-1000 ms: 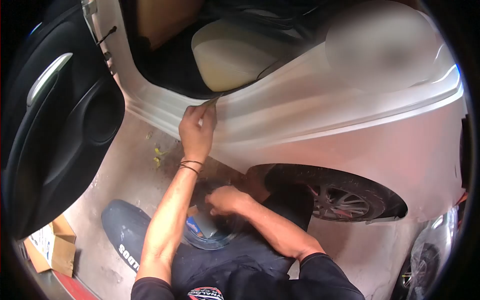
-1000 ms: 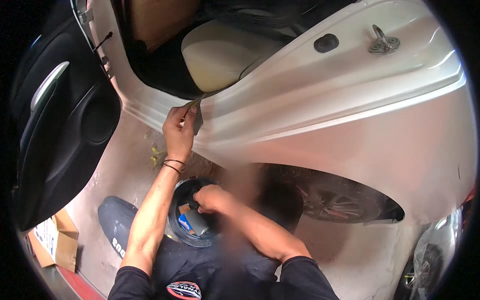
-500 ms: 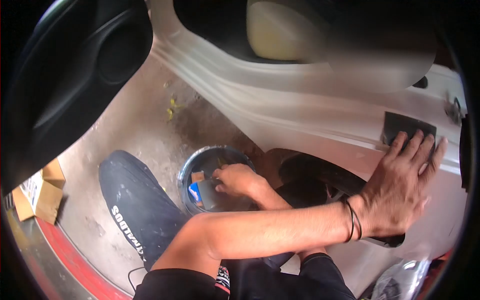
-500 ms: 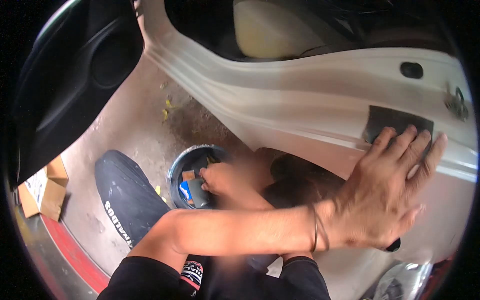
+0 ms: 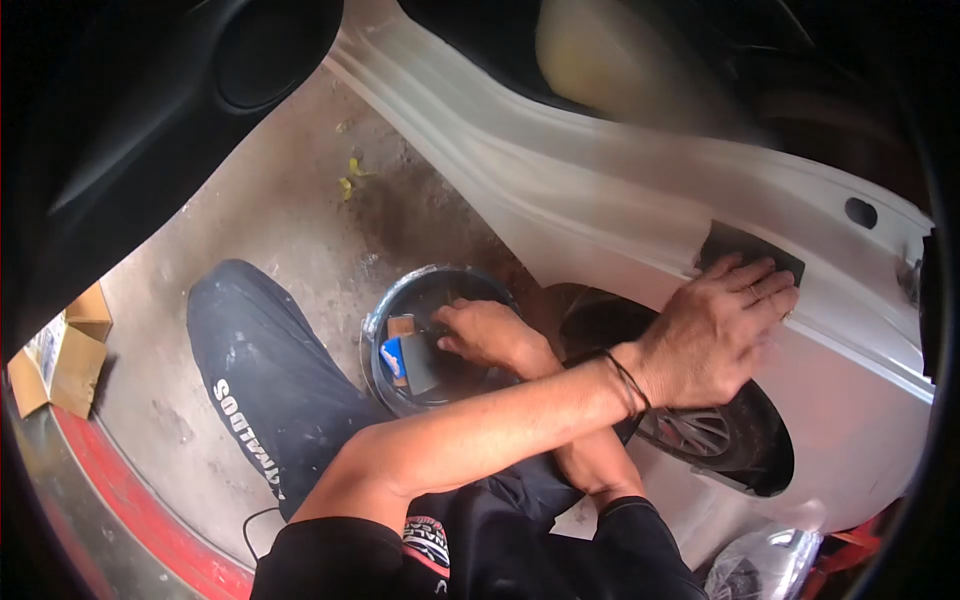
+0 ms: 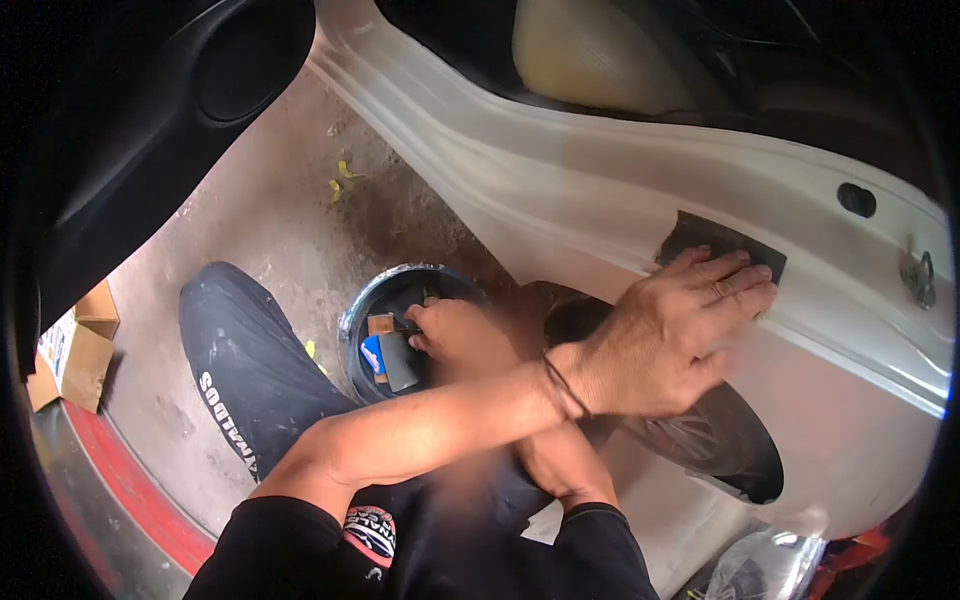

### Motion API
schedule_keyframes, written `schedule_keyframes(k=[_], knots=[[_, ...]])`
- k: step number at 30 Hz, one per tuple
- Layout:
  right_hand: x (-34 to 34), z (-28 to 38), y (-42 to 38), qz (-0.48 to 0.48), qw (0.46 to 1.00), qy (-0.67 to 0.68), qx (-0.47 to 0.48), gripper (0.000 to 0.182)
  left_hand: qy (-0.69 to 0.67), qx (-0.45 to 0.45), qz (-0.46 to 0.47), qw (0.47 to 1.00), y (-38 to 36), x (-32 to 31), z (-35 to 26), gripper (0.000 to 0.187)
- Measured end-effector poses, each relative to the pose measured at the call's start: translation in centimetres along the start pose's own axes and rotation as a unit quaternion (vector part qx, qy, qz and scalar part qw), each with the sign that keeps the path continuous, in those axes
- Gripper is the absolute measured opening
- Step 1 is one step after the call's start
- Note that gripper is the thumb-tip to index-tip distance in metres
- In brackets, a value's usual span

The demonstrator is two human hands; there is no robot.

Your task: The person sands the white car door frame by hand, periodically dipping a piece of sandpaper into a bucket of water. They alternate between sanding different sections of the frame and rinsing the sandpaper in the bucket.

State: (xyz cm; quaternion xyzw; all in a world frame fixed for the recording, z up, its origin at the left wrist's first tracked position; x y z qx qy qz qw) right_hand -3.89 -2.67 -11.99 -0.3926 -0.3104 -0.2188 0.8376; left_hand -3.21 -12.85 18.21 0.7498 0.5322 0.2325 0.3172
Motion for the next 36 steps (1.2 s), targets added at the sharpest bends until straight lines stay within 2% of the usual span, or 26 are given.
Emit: schedule_keyframes(k=[2,4,5,6,7,8,9,11,12,13,15,17,19,20,21,23,24,25,27,28,29,30,31,33,36], knots=[[0.1,0.0,0.6,-0.007,1.0,0.013,0.007,0.05,-0.05,-0.079,-0.007,0.996,-0.4,0.8,1.9,0.035],[-1.2,-0.3,0.9,0.048,0.999,-0.002,0.006,0.053,-0.037,0.023,0.014,0.999,-2.8,3.4,7.5,0.041],[-1.2,-0.2,0.5,0.032,0.999,-0.012,0.005,0.055,-0.014,0.053,0.019,0.998,-4.5,5.5,10.4,0.045],[-2.6,-1.8,0.4,-0.001,0.999,0.04,0.021,0.055,-0.018,0.142,0.016,0.99,-6.4,7.6,13.8,0.047],[-5.8,-5.0,1.7,-0.034,0.994,0.092,0.037,0.054,0.075,0.136,-0.002,0.988,-7.8,10.4,15.8,0.048],[-9.1,-5.5,4.2,-0.121,0.975,-0.062,0.177,0.051,0.076,0.207,0.004,0.976,-9.2,12.2,18.3,0.044],[-3.1,-2.4,2.5,0.005,0.999,-0.021,0.03,0.048,0.046,0.268,0.007,0.962,-10.3,13.1,21.1,0.042],[1.1,-1.2,1.5,-0.047,0.988,0.148,-0.008,0.042,0.081,0.32,0.055,0.942,-8.0,11.0,18.3,0.041],[0.7,-1.7,1.8,-0.024,0.999,-0.049,0.0,0.039,0.063,0.233,0.004,0.971,-6.8,8.3,15.6,0.042],[-0.2,-2.4,3.0,0.015,1.0,-0.008,-0.005,0.041,0.031,0.178,-0.011,0.983,-5.4,6.2,12.6,0.043],[0.3,-2.5,3.4,-0.06,0.996,0.026,0.053,0.044,-0.031,0.072,-0.043,0.996,-3.0,4.6,7.5,0.047],[0.5,-2.6,3.0,-0.066,0.996,0.048,0.042,0.045,-0.055,0.045,-0.036,0.997,-3.4,5.8,7.9,0.047],[0.7,-3.7,1.4,-0.156,0.984,0.082,0.025,0.044,0.007,0.056,-0.004,0.998,-4.5,8.5,9.8,0.037],[-0.8,-5.4,-0.7,-0.278,0.892,0.346,0.091,0.043,0.057,0.055,0.013,0.997,-5.7,9.7,11.3,0.044],[0.9,-3.0,-2.7,-0.201,0.951,0.233,-0.023,0.04,0.096,0.066,0.006,0.993,-7.0,11.2,12.7,0.044],[3.7,0.3,-5.6,-0.129,0.968,0.155,-0.147,0.039,0.139,0.142,-0.017,0.98,-10.2,14.1,16.2,0.039],[3.6,0.7,-6.7,-0.239,0.949,0.183,-0.089,0.038,0.183,0.195,-0.02,0.963,-11.7,15.8,17.8,0.039],[2.7,0.9,-7.3,-0.276,0.938,0.201,-0.061,0.039,0.222,0.244,-0.023,0.944,-12.5,16.6,18.8,0.039],[0.4,0.4,-7.0,-0.206,0.963,0.157,-0.069,0.044,0.21,0.211,-0.032,0.954,-11.0,15.1,16.6,0.039],[0.1,0.3,-6.3,-0.171,0.963,0.178,-0.105,0.047,0.205,0.19,-0.041,0.959,-10.0,14.3,14.8,0.039],[-0.7,0.3,-5.8,-0.132,0.96,0.202,-0.144,0.05,0.177,0.206,-0.048,0.961,-8.0,12.4,11.7,0.038],[-0.9,-0.1,-5.5,-0.134,0.958,0.202,-0.154,0.05,0.17,0.162,-0.044,0.971,-6.0,10.4,8.5,0.036],[-0.6,0.2,-4.4,-0.151,0.961,0.201,-0.115,0.049,0.178,0.119,-0.028,0.976,-3.8,8.1,4.9,0.035],[-0.7,1.5,-2.4,-0.177,0.963,0.203,-0.026,0.047,0.08,0.064,-0.007,0.995,-0.7,4.7,0.8,0.041],[-0.9,0.7,-2.4,-0.19,0.959,0.21,-0.021,0.047,0.122,0.051,-0.009,0.991,-1.3,5.3,2.3,0.04]])
Point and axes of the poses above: each hand's wrist, its own y-axis towards the middle knuckle, its own x-axis out of the back of the hand, z = x × y, the point moved 10 cm from there along y, towards the middle knuckle, and after that the axes turned 2 degrees about z, right-handed, at the moved point
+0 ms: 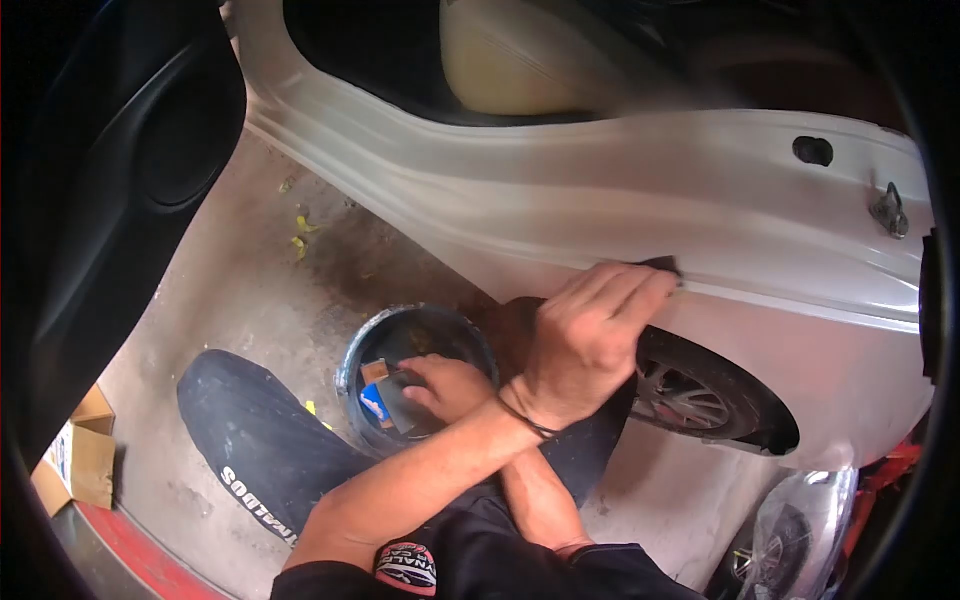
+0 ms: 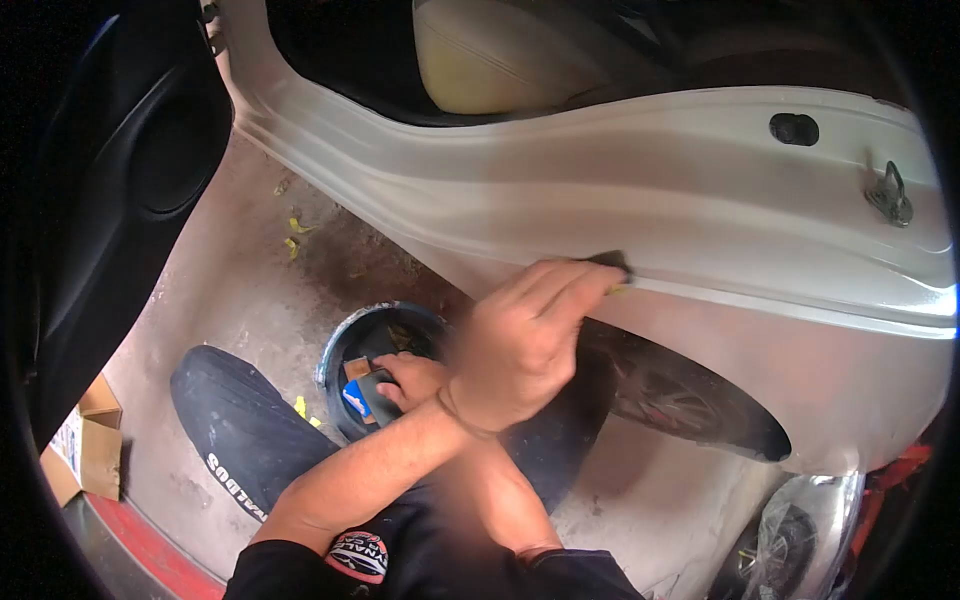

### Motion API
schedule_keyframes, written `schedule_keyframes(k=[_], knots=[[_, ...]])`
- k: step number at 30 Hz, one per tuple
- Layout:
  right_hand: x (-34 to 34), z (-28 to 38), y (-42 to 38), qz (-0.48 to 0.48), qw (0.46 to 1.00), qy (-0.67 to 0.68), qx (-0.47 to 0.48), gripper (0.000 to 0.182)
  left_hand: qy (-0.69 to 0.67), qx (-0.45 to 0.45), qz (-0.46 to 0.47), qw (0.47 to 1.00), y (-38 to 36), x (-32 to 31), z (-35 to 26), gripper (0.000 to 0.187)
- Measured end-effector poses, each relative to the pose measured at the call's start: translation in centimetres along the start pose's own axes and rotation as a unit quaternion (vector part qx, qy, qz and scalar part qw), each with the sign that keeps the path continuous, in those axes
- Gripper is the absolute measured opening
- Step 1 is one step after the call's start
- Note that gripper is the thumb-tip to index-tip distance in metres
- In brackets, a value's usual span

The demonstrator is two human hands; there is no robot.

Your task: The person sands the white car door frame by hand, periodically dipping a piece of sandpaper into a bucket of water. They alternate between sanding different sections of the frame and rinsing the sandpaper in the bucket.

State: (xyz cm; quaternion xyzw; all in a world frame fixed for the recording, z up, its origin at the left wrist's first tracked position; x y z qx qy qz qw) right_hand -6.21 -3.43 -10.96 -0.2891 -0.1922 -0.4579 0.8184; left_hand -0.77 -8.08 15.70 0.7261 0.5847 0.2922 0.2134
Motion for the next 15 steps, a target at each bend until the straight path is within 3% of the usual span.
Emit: schedule_keyframes(k=[3,5,6,7,9,11,12,13,15], knots=[[2.3,-0.5,-2.1,-0.089,0.993,0.054,0.049,0.048,0.076,0.018,-0.019,0.997,-4.1,1.3,7.4,0.04],[2.7,0.0,-1.3,0.095,0.977,-0.075,-0.174,0.049,0.14,0.106,-0.006,0.984,-6.9,4.6,14.9,0.039],[3.6,0.3,-1.3,-0.025,0.995,-0.052,-0.078,0.049,0.122,0.168,0.014,0.978,-8.3,6.2,19.0,0.037],[3.7,-0.2,-1.2,-0.052,0.994,-0.059,-0.072,0.052,0.105,0.228,0.028,0.967,-9.3,7.8,22.1,0.036],[5.1,-0.6,-0.9,-0.124,0.988,0.015,-0.089,0.053,0.09,0.263,0.058,0.959,-10.0,10.1,24.1,0.03],[7.2,-0.8,-0.9,-0.266,0.952,0.131,-0.074,0.059,0.073,0.309,0.094,0.944,-11.3,11.5,24.3,0.026],[7.3,-1.8,-0.7,-0.287,0.93,0.201,-0.108,0.062,-0.08,0.376,0.086,0.919,-12.5,10.7,24.9,0.027],[7.3,-1.4,0.2,-0.305,0.891,0.331,-0.053,0.056,-0.234,0.43,0.073,0.869,-13.2,9.5,24.5,0.029],[7.9,0.7,1.6,-0.299,0.814,0.495,-0.051,0.048,-0.345,0.438,0.001,0.83,-12.8,9.0,22.4,0.027]])
Point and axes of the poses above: each hand's wrist, its own y-axis towards the middle knuckle, its own x-axis out of the back of the hand, z = x × y, the point moved 10 cm from there along y, towards the middle knuckle, and after that the axes turned 2 degrees about z, right-handed, at the moved point
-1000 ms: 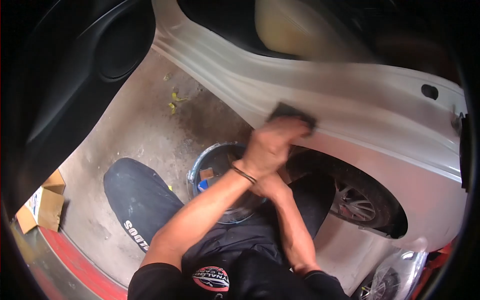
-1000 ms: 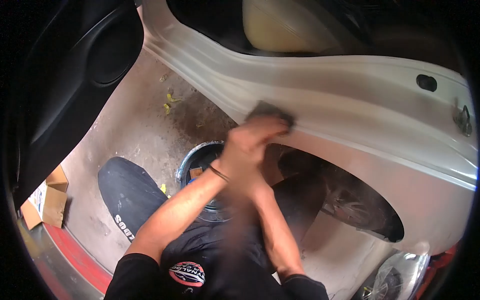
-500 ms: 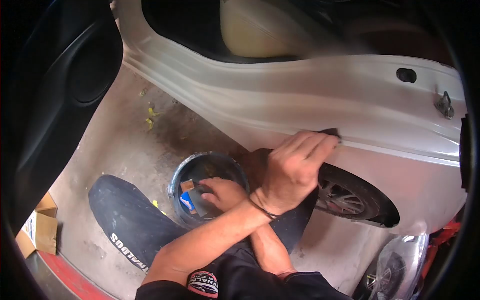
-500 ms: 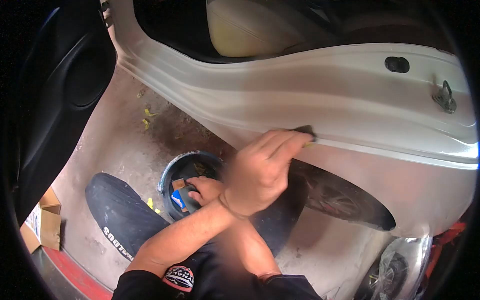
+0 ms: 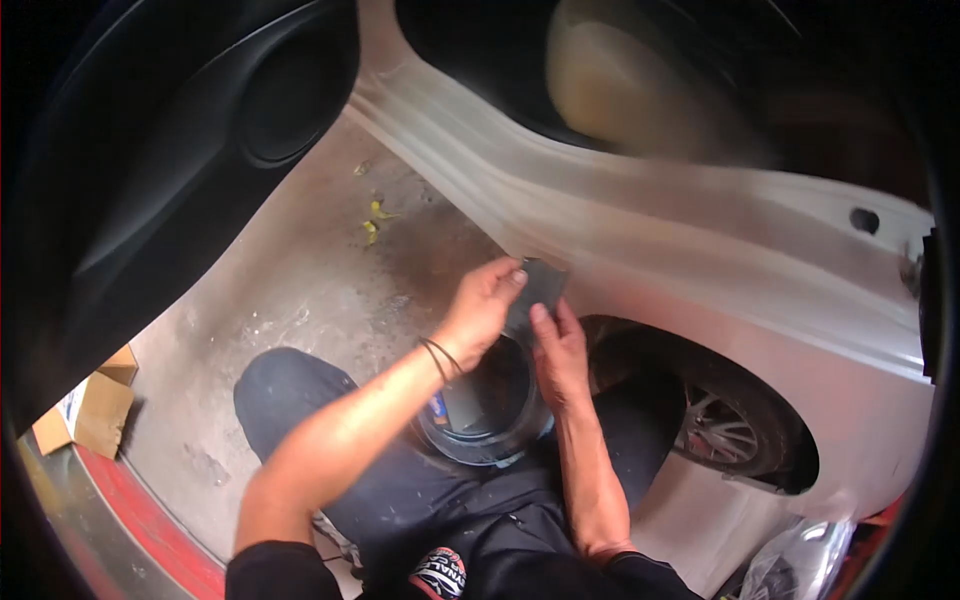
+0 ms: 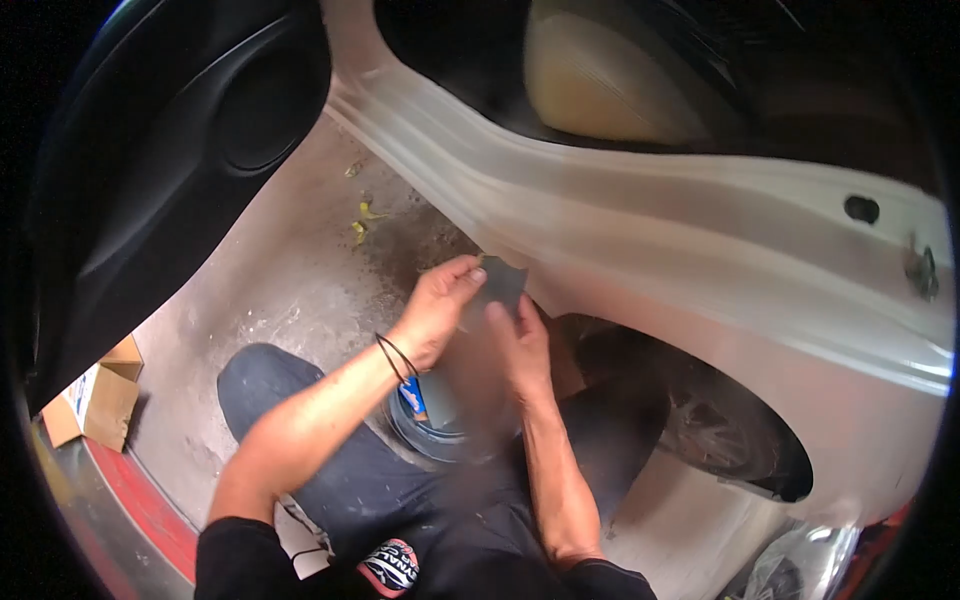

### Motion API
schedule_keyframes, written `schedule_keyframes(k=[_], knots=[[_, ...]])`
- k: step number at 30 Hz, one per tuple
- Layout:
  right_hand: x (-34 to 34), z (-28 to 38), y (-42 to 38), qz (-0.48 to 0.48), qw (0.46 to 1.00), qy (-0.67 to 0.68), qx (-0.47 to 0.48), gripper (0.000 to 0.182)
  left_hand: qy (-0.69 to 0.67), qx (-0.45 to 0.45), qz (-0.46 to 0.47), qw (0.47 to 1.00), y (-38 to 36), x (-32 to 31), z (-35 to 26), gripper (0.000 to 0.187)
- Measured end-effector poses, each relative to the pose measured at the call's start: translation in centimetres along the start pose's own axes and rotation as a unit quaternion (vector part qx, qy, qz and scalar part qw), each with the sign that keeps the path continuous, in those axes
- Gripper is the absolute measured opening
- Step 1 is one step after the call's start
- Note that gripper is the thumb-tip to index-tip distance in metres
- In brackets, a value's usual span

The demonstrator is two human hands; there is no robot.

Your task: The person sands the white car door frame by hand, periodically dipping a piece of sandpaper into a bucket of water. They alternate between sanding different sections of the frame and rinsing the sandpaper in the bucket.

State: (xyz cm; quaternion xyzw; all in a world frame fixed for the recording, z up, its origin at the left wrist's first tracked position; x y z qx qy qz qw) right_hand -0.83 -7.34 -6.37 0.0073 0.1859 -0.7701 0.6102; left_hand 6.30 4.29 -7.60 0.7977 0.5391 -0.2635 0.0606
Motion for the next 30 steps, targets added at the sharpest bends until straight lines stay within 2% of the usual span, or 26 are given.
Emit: schedule_keyframes(k=[1,2,3,4,5,6,7,8,9,10,11,12,13,14,15,16,19,20,22,23,24,26,27,30], knots=[[-0.6,0.2,0.7,-0.007,0.998,0.046,0.03,0.039,0.024,-0.033,-0.027,0.999,0.2,0.2,-1.0,0.027],[-0.2,0.2,1.4,-0.055,0.997,0.017,0.044,0.033,0.045,-0.06,-0.058,0.996,-0.3,0.4,-2.3,0.028],[-0.4,0.1,2.2,-0.065,0.997,0.011,0.046,0.033,0.184,-0.063,-0.08,0.978,-0.8,0.9,-3.5,0.028],[-0.6,0.2,3.4,-0.073,0.996,0.007,0.052,0.032,0.323,-0.066,-0.096,0.939,-1.3,1.1,-6.8,0.03],[-1.1,1.8,4.2,-0.082,0.983,-0.13,0.105,0.033,0.462,-0.149,-0.124,0.865,-2.8,1.0,-10.3,0.03],[-2.1,3.4,5.2,-0.087,0.948,-0.26,0.16,0.033,0.46,-0.146,-0.13,0.866,-3.2,2.6,-10.6,0.03],[-2.9,4.2,6.4,-0.087,0.909,-0.333,0.233,0.033,0.564,-0.14,-0.095,0.808,-3.3,3.2,-10.6,0.031],[-3.6,4.3,7.6,-0.089,0.909,-0.335,0.23,0.033,0.659,-0.132,-0.053,0.738,-3.5,3.5,-10.5,0.033],[-6.1,5.7,7.9,-0.081,0.817,-0.481,0.308,0.033,0.656,-0.006,0.005,0.755,-3.2,5.1,-8.7,0.035],[-8.8,6.3,8.1,-0.07,0.695,-0.609,0.374,0.035,0.667,0.075,0.058,0.74,-3.3,6.0,-7.3,0.039],[-9.2,6.2,9.2,-0.073,0.694,-0.612,0.371,0.035,0.694,0.093,0.114,0.705,-3.4,6.2,-6.3,0.041],[-10.4,4.9,10.1,-0.036,0.638,-0.663,0.389,0.038,0.721,0.108,0.17,0.663,-3.4,6.6,-4.9,0.042],[-11.4,3.2,10.8,-0.002,0.578,-0.709,0.404,0.042,0.725,0.103,0.176,0.658,-3.2,7.2,-4.6,0.042],[-10.7,1.9,11.4,-0.013,0.579,-0.709,0.402,0.042,0.702,0.098,0.193,0.679,-3.1,7.6,-4.0,0.044],[-10.1,0.0,11.6,-0.009,0.557,-0.73,0.396,0.047,0.676,0.095,0.213,0.699,-3.0,7.8,-3.4,0.045],[-10.3,-1.1,11.1,-0.002,0.535,-0.751,0.386,0.052,0.676,0.095,0.225,0.695,-2.7,8.2,-2.9,0.045],[-9.1,-1.4,10.0,-0.046,0.539,-0.769,0.34,0.057,0.684,0.217,0.258,0.647,-1.5,9.9,0.0,0.049],[-8.7,-1.3,9.9,-0.063,0.544,-0.771,0.325,0.06,0.697,0.209,0.271,0.63,-1.6,9.4,1.3,0.053],[-9.1,-2.6,10.6,-0.067,0.541,-0.778,0.313,0.06,0.704,0.161,0.242,0.648,-1.8,8.3,3.2,0.053],[-9.8,-3.2,11.2,-0.064,0.537,-0.785,0.304,0.061,0.708,0.136,0.226,0.655,-1.7,7.9,3.7,0.04],[-10.5,-3.8,12.2,-0.069,0.54,-0.784,0.3,0.061,0.71,0.137,0.232,0.651,-1.5,8.0,5.0,0.04],[-13.5,-3.9,14.5,-0.036,0.591,-0.739,0.323,0.061,0.712,0.129,0.235,0.648,-1.2,8.0,5.7,0.039],[-14.1,-3.4,15.1,-0.019,0.615,-0.722,0.315,0.06,0.679,0.12,0.227,0.688,-1.1,8.4,5.6,0.032],[-11.1,-3.4,13.9,-0.006,0.616,-0.738,0.274,0.061,0.667,0.11,0.216,0.704,-1.3,8.8,4.3,0.03]])
Point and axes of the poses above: each hand's wrist, its own y-axis towards the middle knuckle, its own x-axis out of the back of the hand, z = x × y, the point moved 10 cm from there along y, towards the middle knuckle, and after that the axes turned 2 degrees about z, right-handed, at the moved point
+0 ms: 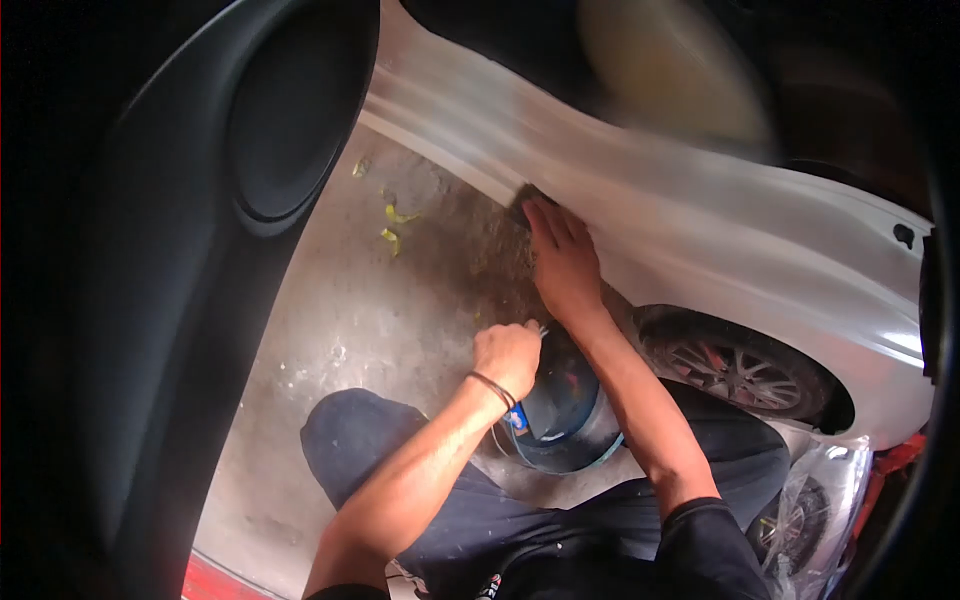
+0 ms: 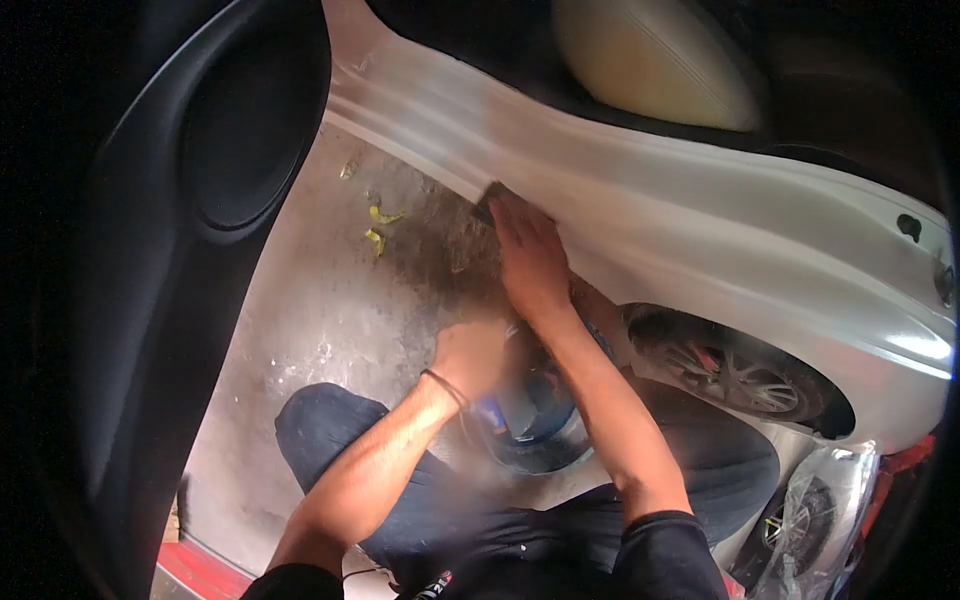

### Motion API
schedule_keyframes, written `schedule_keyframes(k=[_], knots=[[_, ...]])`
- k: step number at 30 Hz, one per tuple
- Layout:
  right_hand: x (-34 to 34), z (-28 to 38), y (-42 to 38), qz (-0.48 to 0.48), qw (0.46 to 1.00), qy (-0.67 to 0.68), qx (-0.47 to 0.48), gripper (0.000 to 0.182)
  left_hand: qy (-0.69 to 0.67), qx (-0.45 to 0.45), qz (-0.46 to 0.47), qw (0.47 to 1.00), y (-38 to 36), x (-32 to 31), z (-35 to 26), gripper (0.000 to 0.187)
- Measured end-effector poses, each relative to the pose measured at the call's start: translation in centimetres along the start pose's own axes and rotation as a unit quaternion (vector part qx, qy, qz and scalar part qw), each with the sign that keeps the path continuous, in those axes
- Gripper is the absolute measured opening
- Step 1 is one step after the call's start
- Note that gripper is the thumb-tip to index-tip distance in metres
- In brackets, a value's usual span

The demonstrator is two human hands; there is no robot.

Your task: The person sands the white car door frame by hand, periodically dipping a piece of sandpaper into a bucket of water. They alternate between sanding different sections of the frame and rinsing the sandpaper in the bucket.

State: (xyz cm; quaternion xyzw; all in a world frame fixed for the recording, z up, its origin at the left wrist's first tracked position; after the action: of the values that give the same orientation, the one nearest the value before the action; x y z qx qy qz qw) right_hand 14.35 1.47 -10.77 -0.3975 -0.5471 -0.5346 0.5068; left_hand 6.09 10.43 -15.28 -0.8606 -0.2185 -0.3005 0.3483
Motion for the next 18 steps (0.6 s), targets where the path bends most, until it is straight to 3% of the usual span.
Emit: schedule_keyframes(k=[4,10,13,18], knots=[[0.3,-0.4,-1.3,-0.023,1.0,0.002,-0.003,0.062,-0.016,-0.002,-0.017,1.0,-0.2,-0.1,0.8,0.03],[-4.3,8.1,11.1,-0.094,0.988,0.123,0.023,0.061,0.002,0.036,0.042,0.998,-1.5,-0.2,3.4,0.035],[-3.0,7.0,10.2,-0.052,0.99,0.127,0.042,0.065,0.006,0.073,0.033,0.997,-2.4,2.8,4.1,0.04],[-0.9,-0.3,0.0,-0.01,0.998,0.054,-0.015,0.062,0.021,0.097,0.048,0.994,-1.9,5.9,5.6,0.044]])
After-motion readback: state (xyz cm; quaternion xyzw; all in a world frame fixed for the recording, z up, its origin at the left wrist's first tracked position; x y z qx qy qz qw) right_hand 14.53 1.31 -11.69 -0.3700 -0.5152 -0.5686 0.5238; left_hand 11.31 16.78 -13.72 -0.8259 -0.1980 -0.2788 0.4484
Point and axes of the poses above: each hand's wrist, its own y-axis towards the middle knuckle, its own x-axis out of the back of the hand, z = x × y, the point moved 10 cm from there along y, towards the middle knuckle, and after that the axes turned 2 degrees about z, right-handed, at the moved point
